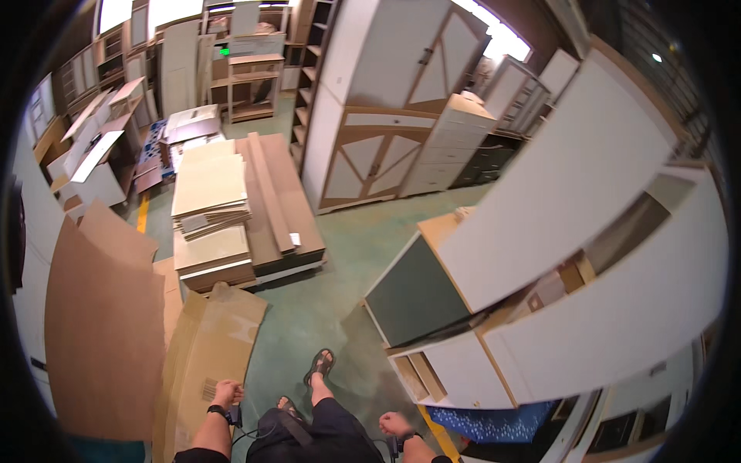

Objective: Searching through and organizing bags of screws and hardware in a workshop drawer.

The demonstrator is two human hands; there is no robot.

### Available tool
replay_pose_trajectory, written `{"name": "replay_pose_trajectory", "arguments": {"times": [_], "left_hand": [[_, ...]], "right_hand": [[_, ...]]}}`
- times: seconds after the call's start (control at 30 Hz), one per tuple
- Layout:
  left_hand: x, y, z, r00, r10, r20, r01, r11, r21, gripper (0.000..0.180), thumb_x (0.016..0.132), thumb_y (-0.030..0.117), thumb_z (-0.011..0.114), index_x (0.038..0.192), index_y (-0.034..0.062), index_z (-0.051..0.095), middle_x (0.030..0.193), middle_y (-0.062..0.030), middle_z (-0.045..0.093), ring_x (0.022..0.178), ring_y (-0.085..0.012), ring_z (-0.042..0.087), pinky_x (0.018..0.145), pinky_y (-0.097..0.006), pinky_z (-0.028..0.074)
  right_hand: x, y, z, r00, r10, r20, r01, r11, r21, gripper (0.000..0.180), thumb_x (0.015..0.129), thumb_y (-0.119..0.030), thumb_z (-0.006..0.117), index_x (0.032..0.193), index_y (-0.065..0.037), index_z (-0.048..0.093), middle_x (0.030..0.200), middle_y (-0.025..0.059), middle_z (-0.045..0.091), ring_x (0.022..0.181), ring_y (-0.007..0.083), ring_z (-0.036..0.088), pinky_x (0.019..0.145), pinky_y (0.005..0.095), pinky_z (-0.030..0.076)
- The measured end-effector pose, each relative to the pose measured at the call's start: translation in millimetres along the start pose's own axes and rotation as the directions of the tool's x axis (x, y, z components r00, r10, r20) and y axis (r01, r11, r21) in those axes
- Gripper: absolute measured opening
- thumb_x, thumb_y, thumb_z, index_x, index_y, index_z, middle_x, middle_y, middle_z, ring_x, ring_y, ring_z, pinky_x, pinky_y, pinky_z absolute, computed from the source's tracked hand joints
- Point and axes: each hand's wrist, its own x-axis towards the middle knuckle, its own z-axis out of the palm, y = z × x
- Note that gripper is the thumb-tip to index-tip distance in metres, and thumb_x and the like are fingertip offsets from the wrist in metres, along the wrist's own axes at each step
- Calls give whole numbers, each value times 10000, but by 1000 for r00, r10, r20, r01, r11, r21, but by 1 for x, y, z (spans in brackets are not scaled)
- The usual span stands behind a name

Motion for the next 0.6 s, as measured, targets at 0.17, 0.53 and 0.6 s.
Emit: {"name": "replay_pose_trajectory", "arguments": {"times": [0.17, 0.53, 0.6], "left_hand": [[52, -36, -10, 984, -122, 128, 126, 992, -23, 118, 933, 85, 628, 978, -16, 668, 790, -181, 701, 658, -315, 710, 619, -422, 601], [68, 75, 24, 959, -225, -170, 201, 969, -146, 152, 976, 116, 606, 1024, -25, 635, 839, -175, 701, 701, -320, 718, 637, -405, 620], [75, 100, 33, 971, -191, -141, 174, 977, -125, 167, 971, 122, 619, 1021, -36, 642, 833, -160, 704, 705, -302, 720, 644, -410, 627]], "right_hand": [[54, -27, -21, 1000, 19, 23, -21, 997, 69, 174, 955, -156, 632, 1062, -36, 698, 881, 97, 760, 746, 196, 742, 638, 362, 600], [194, -222, -116, 998, -54, -20, 56, 995, 83, 155, 978, -104, 592, 1089, -23, 663, 884, 118, 738, 713, 193, 725, 594, 316, 591], [207, -270, -120, 996, -87, -26, 89, 992, 91, 155, 979, -97, 586, 1096, -25, 658, 885, 114, 735, 706, 185, 720, 589, 311, 587]]}}
